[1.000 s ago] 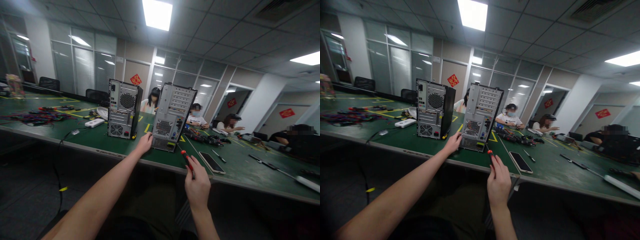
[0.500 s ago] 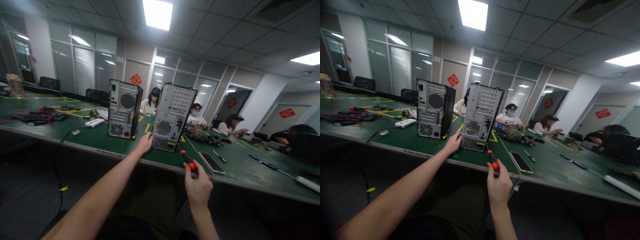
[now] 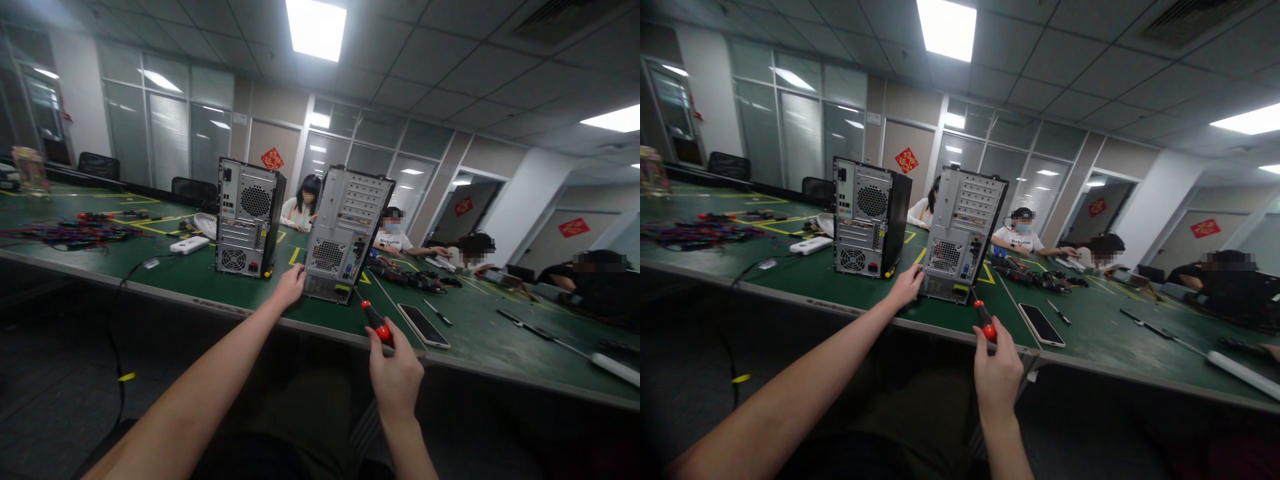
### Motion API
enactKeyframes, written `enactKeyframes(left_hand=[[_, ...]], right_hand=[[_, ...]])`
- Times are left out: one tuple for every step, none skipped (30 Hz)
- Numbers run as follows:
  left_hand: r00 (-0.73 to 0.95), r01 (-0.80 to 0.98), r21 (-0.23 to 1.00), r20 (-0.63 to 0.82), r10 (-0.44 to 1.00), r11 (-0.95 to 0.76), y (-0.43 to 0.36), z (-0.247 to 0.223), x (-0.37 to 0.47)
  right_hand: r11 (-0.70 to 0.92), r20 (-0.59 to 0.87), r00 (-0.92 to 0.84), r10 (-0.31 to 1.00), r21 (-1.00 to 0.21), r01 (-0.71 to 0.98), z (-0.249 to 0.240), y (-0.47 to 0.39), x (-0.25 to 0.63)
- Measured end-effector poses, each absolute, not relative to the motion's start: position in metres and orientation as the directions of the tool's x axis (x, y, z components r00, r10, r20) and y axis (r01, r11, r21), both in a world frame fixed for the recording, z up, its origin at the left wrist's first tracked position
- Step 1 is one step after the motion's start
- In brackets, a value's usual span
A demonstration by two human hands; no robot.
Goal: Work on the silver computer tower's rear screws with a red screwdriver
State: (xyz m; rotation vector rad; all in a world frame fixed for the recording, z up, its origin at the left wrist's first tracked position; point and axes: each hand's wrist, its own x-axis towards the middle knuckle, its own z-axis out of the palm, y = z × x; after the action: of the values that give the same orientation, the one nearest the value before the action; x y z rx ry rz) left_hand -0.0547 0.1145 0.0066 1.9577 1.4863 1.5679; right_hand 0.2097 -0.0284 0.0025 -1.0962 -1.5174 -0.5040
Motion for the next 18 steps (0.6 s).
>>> enactKeyframes(left_hand=[[-0.083, 0.557, 0.69, 0.6, 0.796, -0.462, 0.1144, 0.0069, -0.0546], [-0.083, 0.561, 0.687, 0.602, 0.794, -0.462, 0.1143, 0.0072, -0.0544], [-0.083, 0.566, 0.683, 0.604, 0.793, -0.461, 0.1143, 0.0075, -0.0542], [-0.083, 0.572, 0.679, 0.606, 0.791, -0.46, 0.1144, 0.0077, -0.054], [-0.085, 0.579, 0.676, 0.607, 0.79, -0.457, 0.1146, 0.0079, -0.0537], [-0.087, 0.586, 0.673, 0.607, 0.79, -0.452, 0.1148, 0.008, -0.0535], [-0.089, 0.592, 0.671, 0.606, 0.79, -0.447, 0.1152, 0.008, -0.0533], [-0.09, 0.596, 0.669, 0.605, 0.791, -0.444, 0.1156, 0.0078, -0.0533], [-0.09, 0.598, 0.668, 0.605, 0.791, -0.443, 0.1161, 0.0075, -0.0533], [-0.089, 0.599, 0.667, 0.606, 0.791, -0.443, 0.1166, 0.0071, -0.0534], [-0.088, 0.597, 0.666, 0.608, 0.789, -0.446, 0.1171, 0.0067, -0.0536], [-0.086, 0.594, 0.667, 0.609, 0.788, -0.451, 0.1175, 0.0062, -0.0538], [-0.084, 0.59, 0.667, 0.611, 0.787, -0.455, 0.1178, 0.0057, -0.054], [-0.084, 0.586, 0.669, 0.611, 0.787, -0.457, 0.118, 0.0053, -0.0542], [-0.083, 0.582, 0.671, 0.612, 0.787, -0.46, 0.1181, 0.0051, -0.0544], [-0.083, 0.579, 0.672, 0.612, 0.786, -0.462, 0.1181, 0.0049, -0.0545], [-0.084, 0.576, 0.673, 0.613, 0.785, -0.464, 0.1179, 0.0049, -0.0545], [-0.086, 0.575, 0.674, 0.613, 0.785, -0.464, 0.1177, 0.005, -0.0545]], right_hand=[[0.451, 0.928, 0.104, 0.357, -0.269, 0.851, 0.0015, -0.028, 0.21], [0.437, 0.926, 0.117, 0.358, -0.277, 0.856, 0.0009, -0.0276, 0.2102], [0.431, 0.925, 0.119, 0.362, -0.279, 0.858, 0.0006, -0.0274, 0.2104], [0.432, 0.923, 0.114, 0.367, -0.278, 0.858, 0.0007, -0.0272, 0.2105], [0.438, 0.92, 0.108, 0.377, -0.279, 0.854, 0.0009, -0.0273, 0.2103], [0.446, 0.915, 0.11, 0.388, -0.291, 0.846, 0.0012, -0.0275, 0.21], [0.452, 0.906, 0.124, 0.405, -0.316, 0.834, 0.0014, -0.0279, 0.2096], [0.456, 0.895, 0.145, 0.423, -0.348, 0.819, 0.0015, -0.0284, 0.2091], [0.459, 0.884, 0.165, 0.437, -0.377, 0.804, 0.0014, -0.0289, 0.2087], [0.464, 0.878, 0.176, 0.445, -0.395, 0.793, 0.0012, -0.0295, 0.2084], [0.471, 0.88, 0.176, 0.442, -0.395, 0.789, 0.001, -0.0299, 0.2082], [0.481, 0.89, 0.163, 0.425, -0.375, 0.792, 0.0008, -0.0302, 0.2081], [0.493, 0.907, 0.143, 0.397, -0.341, 0.8, 0.0007, -0.0303, 0.2082], [0.503, 0.925, 0.12, 0.361, -0.302, 0.81, 0.0008, -0.0301, 0.2083], [0.513, 0.94, 0.098, 0.328, -0.264, 0.817, 0.001, -0.0298, 0.2085], [0.522, 0.951, 0.073, 0.302, -0.229, 0.822, 0.0014, -0.0294, 0.2087], [0.532, 0.957, 0.045, 0.286, -0.198, 0.823, 0.002, -0.0289, 0.2089], [0.542, 0.96, 0.017, 0.28, -0.173, 0.822, 0.0026, -0.0285, 0.2091]])
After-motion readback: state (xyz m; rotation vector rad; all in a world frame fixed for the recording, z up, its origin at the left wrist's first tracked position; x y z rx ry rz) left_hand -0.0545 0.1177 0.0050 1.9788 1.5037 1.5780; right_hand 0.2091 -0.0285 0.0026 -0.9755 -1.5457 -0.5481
